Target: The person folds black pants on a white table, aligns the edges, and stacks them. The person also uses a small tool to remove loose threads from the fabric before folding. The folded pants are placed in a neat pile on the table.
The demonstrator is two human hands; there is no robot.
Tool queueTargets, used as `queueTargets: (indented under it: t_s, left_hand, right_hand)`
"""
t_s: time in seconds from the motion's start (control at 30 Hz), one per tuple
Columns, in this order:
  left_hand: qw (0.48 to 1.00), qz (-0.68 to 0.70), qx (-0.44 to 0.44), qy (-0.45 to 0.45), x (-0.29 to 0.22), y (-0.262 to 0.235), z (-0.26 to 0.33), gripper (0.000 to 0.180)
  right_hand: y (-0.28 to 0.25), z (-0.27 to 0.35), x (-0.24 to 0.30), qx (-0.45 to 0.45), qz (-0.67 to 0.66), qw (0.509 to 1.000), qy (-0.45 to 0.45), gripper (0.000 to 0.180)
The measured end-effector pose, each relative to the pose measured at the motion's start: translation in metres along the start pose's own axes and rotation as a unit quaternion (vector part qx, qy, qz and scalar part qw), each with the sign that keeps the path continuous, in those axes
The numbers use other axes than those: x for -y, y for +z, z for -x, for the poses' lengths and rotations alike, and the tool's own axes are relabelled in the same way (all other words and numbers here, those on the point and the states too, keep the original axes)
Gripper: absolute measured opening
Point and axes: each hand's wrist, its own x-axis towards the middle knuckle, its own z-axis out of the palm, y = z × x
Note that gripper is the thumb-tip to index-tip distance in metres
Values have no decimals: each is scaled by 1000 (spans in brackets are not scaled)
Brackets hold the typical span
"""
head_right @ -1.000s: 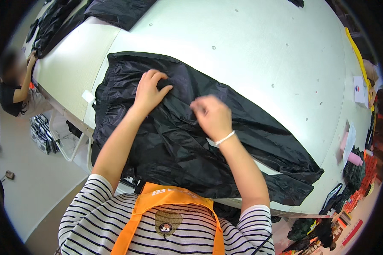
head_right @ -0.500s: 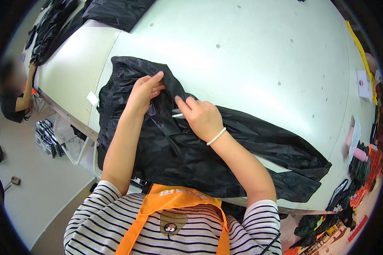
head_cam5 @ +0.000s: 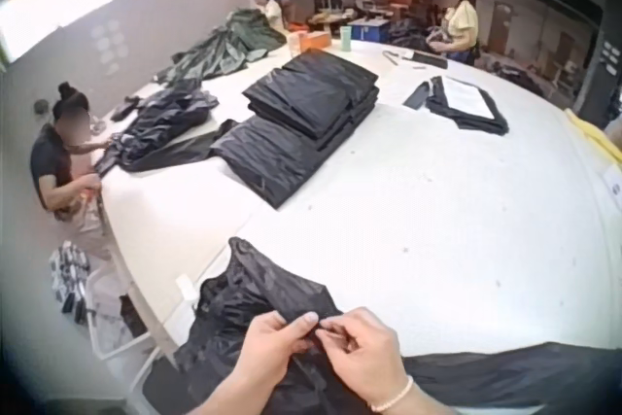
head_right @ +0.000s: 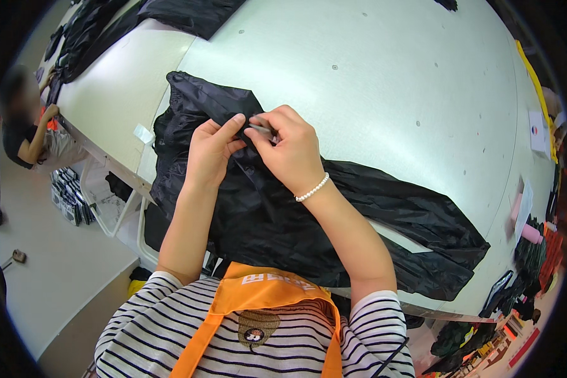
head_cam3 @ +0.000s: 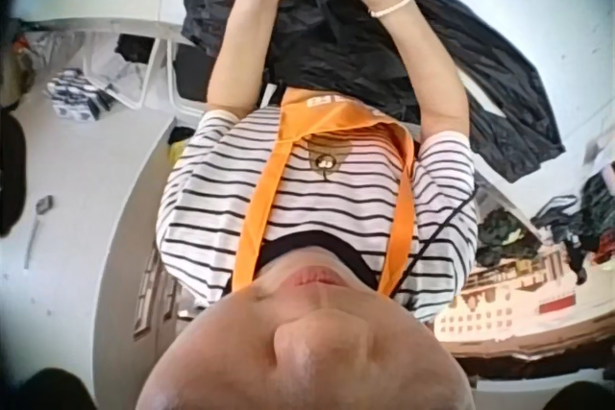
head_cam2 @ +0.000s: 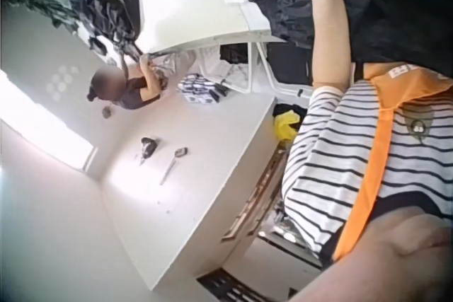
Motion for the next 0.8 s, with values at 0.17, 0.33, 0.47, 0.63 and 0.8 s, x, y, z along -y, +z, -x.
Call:
queueTargets:
  t_s: [0.17,0.33,0.47,0.63,0.8]
  left_hand:
    - [1000,-4,-21,3,2,-2,10,13]
    - [997,74,-29,-14,2,-1,20,12]
    - [997,69,-32,-9,4,-3,22,11]
    - [998,44,-38,21,0,3,26,14]
    - [997,14,-48,64,-2,10,31,18]
  right_hand:
    - [11,6,3,23,-68,990,121,8]
    - [-1,12,-1,-36,-173,968,177,19]
    - [-13,31,2,-63,-79,991,92,25]
    - [-17,36,15,26,41,999,13,19]
    - [-13,31,18,30,78,996,-35,19]
